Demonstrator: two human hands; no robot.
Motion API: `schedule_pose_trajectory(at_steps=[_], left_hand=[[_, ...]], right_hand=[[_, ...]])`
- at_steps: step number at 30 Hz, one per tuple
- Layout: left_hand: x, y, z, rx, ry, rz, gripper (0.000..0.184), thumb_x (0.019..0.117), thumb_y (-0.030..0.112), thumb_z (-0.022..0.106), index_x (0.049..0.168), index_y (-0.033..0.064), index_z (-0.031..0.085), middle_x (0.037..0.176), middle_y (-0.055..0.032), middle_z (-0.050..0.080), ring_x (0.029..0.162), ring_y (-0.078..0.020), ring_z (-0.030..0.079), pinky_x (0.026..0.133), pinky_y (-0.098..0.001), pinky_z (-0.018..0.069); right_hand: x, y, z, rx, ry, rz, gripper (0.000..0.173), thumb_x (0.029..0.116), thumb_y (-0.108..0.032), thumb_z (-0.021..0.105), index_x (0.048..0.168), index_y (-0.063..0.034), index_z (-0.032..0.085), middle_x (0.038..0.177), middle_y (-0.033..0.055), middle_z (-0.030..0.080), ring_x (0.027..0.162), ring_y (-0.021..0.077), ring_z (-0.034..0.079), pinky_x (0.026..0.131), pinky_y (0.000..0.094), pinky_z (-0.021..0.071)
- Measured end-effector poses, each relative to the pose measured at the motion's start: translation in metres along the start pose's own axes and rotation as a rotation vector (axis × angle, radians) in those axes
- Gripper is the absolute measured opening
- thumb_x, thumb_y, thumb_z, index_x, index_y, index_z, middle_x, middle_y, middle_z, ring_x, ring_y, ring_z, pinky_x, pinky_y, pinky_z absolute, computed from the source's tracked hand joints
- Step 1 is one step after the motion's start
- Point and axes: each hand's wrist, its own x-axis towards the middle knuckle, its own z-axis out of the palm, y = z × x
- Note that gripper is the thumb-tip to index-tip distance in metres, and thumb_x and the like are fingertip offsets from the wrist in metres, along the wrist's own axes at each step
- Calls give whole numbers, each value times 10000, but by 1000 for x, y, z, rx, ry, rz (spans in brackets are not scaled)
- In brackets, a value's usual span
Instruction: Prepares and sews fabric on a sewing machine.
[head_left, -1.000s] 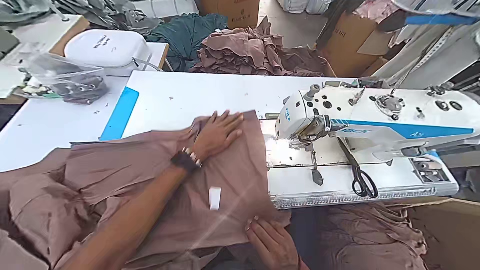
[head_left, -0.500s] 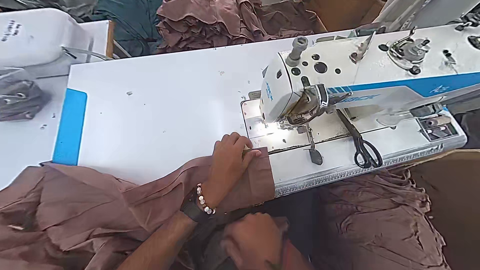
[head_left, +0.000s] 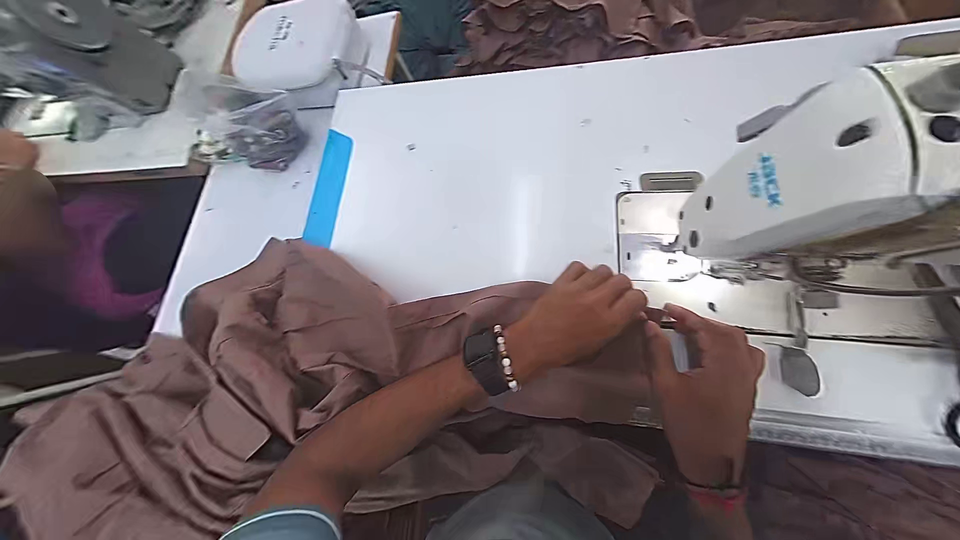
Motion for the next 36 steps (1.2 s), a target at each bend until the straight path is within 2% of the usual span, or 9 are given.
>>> schedule_pose_trajectory(at_steps=[5, 9, 11, 15, 18, 22, 29, 32, 36], left_hand=[[3, 3, -3, 92, 23, 193, 183, 1030, 77, 518, 983, 114, 691, 853, -50, 659, 804, -213, 626, 667, -347, 458], [3, 7, -1, -121, -85, -88, 216, 1043, 268, 568, 1134, 140, 716, 975, -30, 703, 920, -204, 660, 759, -359, 523], [4, 8, -1, -276, -131, -191, 215, 1025, 308, 599, 1095, 175, 753, 951, -11, 688, 924, -195, 632, 777, -368, 487], [4, 10, -2, -401, -156, -270, 213, 1024, 312, 598, 1046, 195, 774, 956, 23, 702, 946, -139, 649, 832, -369, 509], [6, 11, -5, -480, -178, -325, 224, 1032, 329, 586, 1074, 211, 772, 997, 56, 726, 977, -100, 658, 872, -373, 512], [7, 15, -11, -530, -181, -357, 222, 1024, 332, 598, 1080, 218, 780, 996, 93, 733, 964, -23, 663, 866, -258, 544], [7, 25, -12, -455, -85, -353, 199, 1003, 322, 631, 1057, 232, 801, 952, 102, 752, 896, -23, 659, 805, -241, 526], [6, 31, -11, -386, -38, -332, 218, 1005, 301, 615, 1068, 215, 805, 931, 84, 756, 850, -50, 651, 777, -260, 511], [6, 36, -9, -292, 10, -291, 235, 999, 284, 600, 1076, 204, 808, 964, 62, 768, 856, -93, 658, 763, -298, 507]], right_hand=[[0, -2, 0, 40, 33, 5, 219, 969, -292, 644, 1015, -142, 797, 989, 56, 734, 976, 246, 632, 912, 485, 419], [-1, 1, 1, 61, 67, -4, 193, 969, -284, 673, 1014, -155, 808, 967, 11, 755, 927, 199, 638, 867, 427, 453], [-1, 1, 0, 85, 72, 10, 187, 972, -280, 672, 1023, -160, 806, 966, -5, 759, 929, 183, 647, 861, 409, 470], [-3, 3, -3, 123, 50, 66, 223, 965, -296, 677, 1100, -155, 785, 1002, -21, 763, 955, 164, 662, 845, 384, 522], [-3, 6, -8, 182, 60, 102, 173, 945, -257, 701, 1059, -177, 803, 972, -48, 759, 925, 119, 652, 838, 341, 517], [-3, 5, -7, 238, 102, 136, 127, 928, -233, 721, 999, -194, 819, 914, -85, 756, 864, 75, 631, 806, 310, 486], [-2, 2, -3, 213, 218, 129, 88, 872, -244, 778, 935, -199, 820, 884, -100, 749, 842, 53, 618, 764, 274, 476], [-3, 2, 1, 60, 319, 14, 66, 862, -227, 781, 902, -191, 818, 866, -79, 755, 851, 99, 629, 785, 329, 466], [-5, -2, 0, -81, 342, -77, 92, 887, -223, 756, 917, -192, 837, 883, -53, 766, 849, 140, 635, 737, 368, 440]])
